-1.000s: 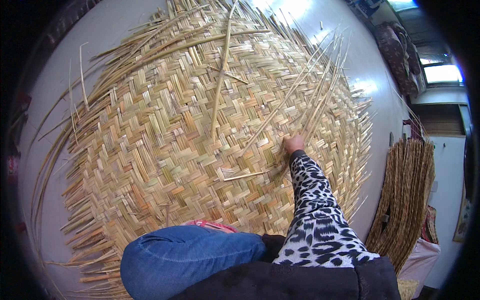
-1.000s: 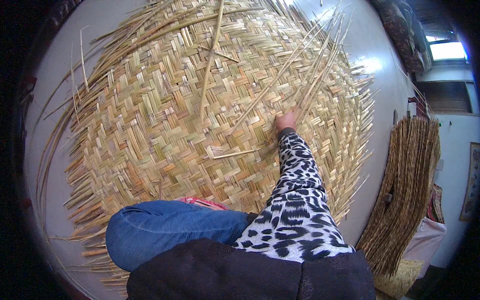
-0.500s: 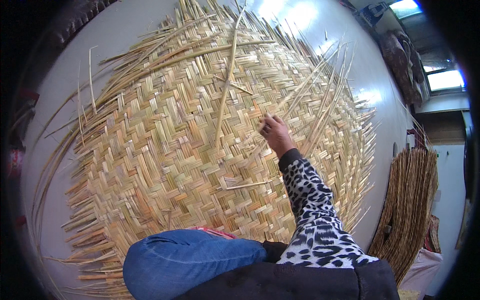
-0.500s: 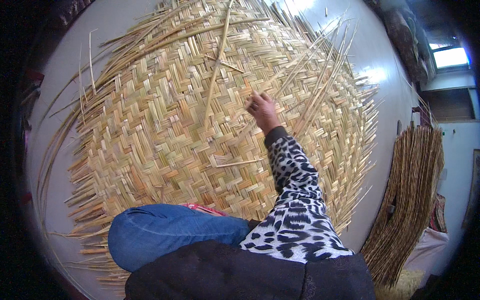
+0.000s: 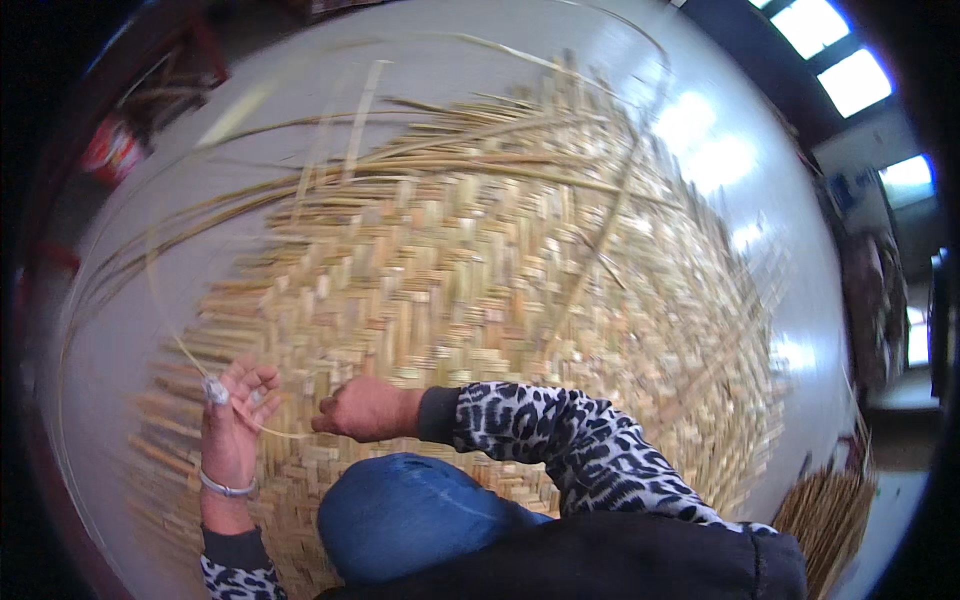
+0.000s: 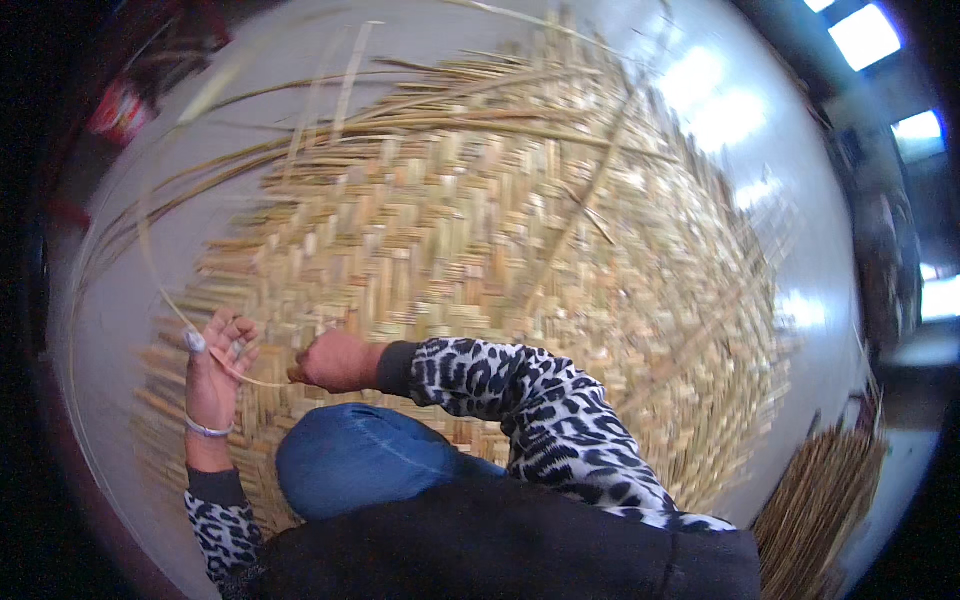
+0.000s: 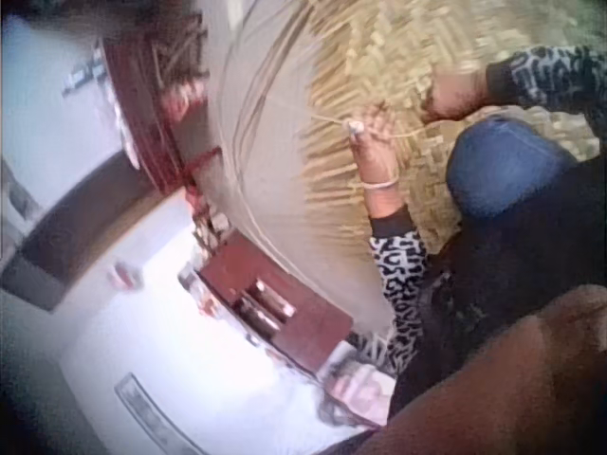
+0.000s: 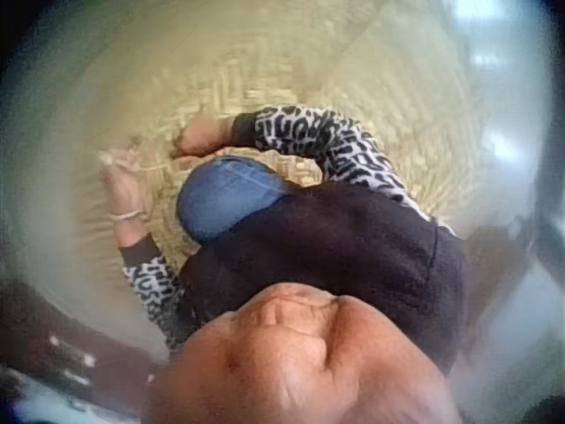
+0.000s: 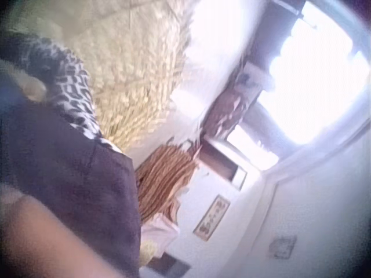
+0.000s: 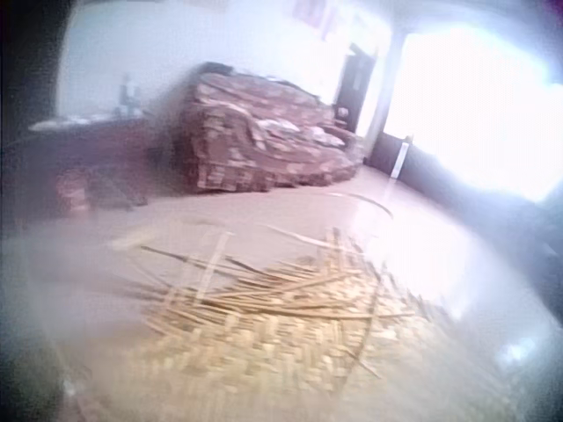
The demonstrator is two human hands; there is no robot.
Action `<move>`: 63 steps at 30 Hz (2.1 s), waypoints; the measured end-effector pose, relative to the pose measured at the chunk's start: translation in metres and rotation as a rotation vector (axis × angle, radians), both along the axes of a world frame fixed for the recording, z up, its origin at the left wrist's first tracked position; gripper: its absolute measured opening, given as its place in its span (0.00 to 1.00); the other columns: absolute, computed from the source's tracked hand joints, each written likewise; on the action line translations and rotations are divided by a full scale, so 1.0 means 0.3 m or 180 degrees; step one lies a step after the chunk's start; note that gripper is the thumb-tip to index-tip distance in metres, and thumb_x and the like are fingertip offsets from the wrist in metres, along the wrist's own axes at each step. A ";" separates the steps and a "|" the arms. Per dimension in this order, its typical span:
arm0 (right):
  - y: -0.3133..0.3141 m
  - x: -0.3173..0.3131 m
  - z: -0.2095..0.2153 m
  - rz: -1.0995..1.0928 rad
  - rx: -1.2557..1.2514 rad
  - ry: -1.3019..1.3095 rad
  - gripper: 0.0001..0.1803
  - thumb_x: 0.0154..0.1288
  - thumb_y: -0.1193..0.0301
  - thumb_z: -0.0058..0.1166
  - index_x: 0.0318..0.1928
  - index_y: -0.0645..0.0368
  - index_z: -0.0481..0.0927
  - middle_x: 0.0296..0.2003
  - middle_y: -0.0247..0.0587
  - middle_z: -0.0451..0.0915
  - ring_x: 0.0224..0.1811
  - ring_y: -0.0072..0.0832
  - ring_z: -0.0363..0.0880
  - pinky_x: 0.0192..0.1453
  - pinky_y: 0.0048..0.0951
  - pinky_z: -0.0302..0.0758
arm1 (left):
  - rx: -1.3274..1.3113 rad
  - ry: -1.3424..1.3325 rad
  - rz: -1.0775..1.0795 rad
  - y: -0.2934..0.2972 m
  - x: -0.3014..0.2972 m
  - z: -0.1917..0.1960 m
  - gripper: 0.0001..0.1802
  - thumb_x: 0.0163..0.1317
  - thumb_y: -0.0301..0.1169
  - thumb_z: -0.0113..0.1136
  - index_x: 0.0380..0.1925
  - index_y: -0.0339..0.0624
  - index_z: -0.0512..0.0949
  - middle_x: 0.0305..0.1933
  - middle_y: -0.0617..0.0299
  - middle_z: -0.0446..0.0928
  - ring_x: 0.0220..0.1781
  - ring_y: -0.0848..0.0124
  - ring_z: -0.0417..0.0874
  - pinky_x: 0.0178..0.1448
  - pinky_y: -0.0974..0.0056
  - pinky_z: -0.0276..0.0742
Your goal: The person weaves a large circular mat or basket base using dried palm or bamboo strips. They interlace the strips by hand, adjusting and tightening the weave as they work. Scissors are visible nearby but not used during the clip.
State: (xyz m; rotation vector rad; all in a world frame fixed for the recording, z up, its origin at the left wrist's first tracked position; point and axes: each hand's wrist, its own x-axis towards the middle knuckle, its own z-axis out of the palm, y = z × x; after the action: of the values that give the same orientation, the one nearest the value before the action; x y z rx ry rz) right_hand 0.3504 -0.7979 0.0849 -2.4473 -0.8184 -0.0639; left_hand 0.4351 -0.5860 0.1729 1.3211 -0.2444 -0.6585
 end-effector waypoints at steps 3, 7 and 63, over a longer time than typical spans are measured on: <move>0.056 0.068 -0.050 0.0409 -0.0040 0.0151 0.09 0.56 0.70 0.50 0.38 0.54 0.76 0.31 0.44 0.78 0.34 0.45 0.81 0.35 0.44 0.77 | -0.0832 -0.0133 -0.0005 0.144 0.063 0.125 0.27 0.66 0.51 0.52 0.54 0.41 0.68 0.45 0.64 0.72 0.47 0.70 0.72 0.55 0.58 0.68; 0.033 0.141 -0.118 0.0407 -0.0241 0.0402 0.14 0.56 0.70 0.51 0.44 0.50 0.79 0.32 0.43 0.80 0.37 0.44 0.82 0.36 0.45 0.77 | -0.1181 -0.0679 0.1259 0.490 0.024 0.346 0.19 0.65 0.42 0.55 0.49 0.41 0.70 0.33 0.68 0.66 0.38 0.72 0.69 0.51 0.62 0.68; 0.598 0.079 -0.048 -0.0053 0.3044 0.4335 0.11 0.70 0.65 0.53 0.44 0.60 0.78 0.39 0.38 0.82 0.39 0.24 0.81 0.48 0.25 0.78 | 0.3795 -0.1998 0.0953 0.627 -0.516 -0.187 0.13 0.61 0.38 0.58 0.39 0.43 0.81 0.33 0.54 0.77 0.38 0.55 0.79 0.41 0.54 0.74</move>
State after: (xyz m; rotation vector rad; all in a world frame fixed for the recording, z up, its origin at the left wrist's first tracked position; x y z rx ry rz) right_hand 0.3743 -0.6185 0.0705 -1.1173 -0.0457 0.8797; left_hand 0.2803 -0.3979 0.1170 2.6444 -0.1374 -0.0461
